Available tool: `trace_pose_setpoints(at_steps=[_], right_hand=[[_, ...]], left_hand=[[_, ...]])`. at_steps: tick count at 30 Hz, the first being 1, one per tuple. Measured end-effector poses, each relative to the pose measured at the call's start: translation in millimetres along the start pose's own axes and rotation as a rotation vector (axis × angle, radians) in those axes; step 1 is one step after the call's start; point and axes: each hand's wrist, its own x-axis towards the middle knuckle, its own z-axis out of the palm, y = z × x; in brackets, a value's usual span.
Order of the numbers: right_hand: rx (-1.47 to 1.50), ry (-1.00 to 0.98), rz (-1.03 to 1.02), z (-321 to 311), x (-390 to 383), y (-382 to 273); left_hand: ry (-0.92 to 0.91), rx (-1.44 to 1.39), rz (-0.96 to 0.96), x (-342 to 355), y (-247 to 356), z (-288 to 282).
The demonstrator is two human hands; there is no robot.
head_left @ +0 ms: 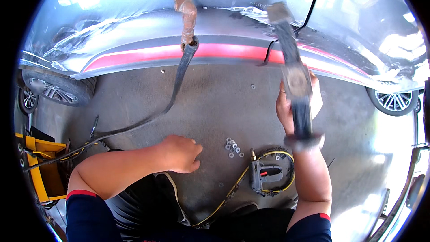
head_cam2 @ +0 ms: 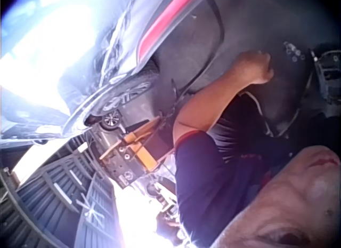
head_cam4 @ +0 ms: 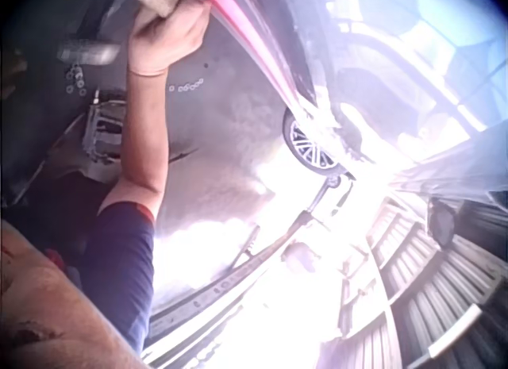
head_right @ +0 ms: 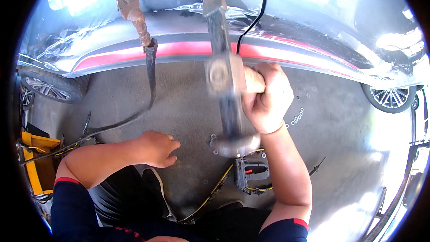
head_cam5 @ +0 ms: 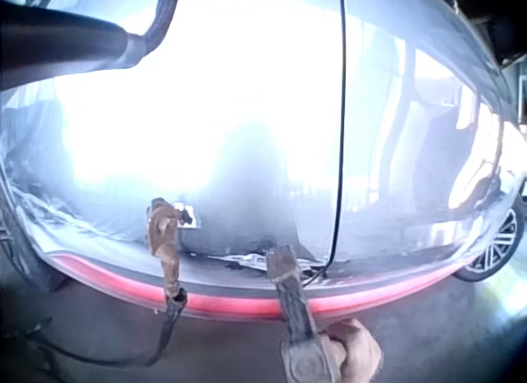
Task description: The person repairs a car body by hammering the metal surface, using an angle grinder to smooth it, and then using a slide hammer to pull a dent.
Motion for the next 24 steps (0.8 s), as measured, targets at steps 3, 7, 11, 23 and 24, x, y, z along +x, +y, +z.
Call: trace_pose_setpoints(at_steps=[3,7,11,23,24], right_hand=[[0.0,-0.048,0.012,-4.8,3.4,3.7],[0.082,0.003,0.071,-14.1,8.7,-5.4],[0.109,0.079,0.072,-38.2,6.1,19.6],[0.683,0.152,0.42,-51.6,-12.4,25.7],[0.693,0.158,0.425,-51.4,-13.1,24.2]], left_hand=[[-0.032,-0.021,-0.018,2.2,4.6,-8.9],[0.614,-0.092,0.212,-0.8,9.1,-22.2],[1.231,0.281,0.231,-6.8,32.4,-106.2],[1.714,0.646,-0.029,42.0,81.0,-219.7],[1.731,0.63,0.066,51.7,72.1,-215.0]])
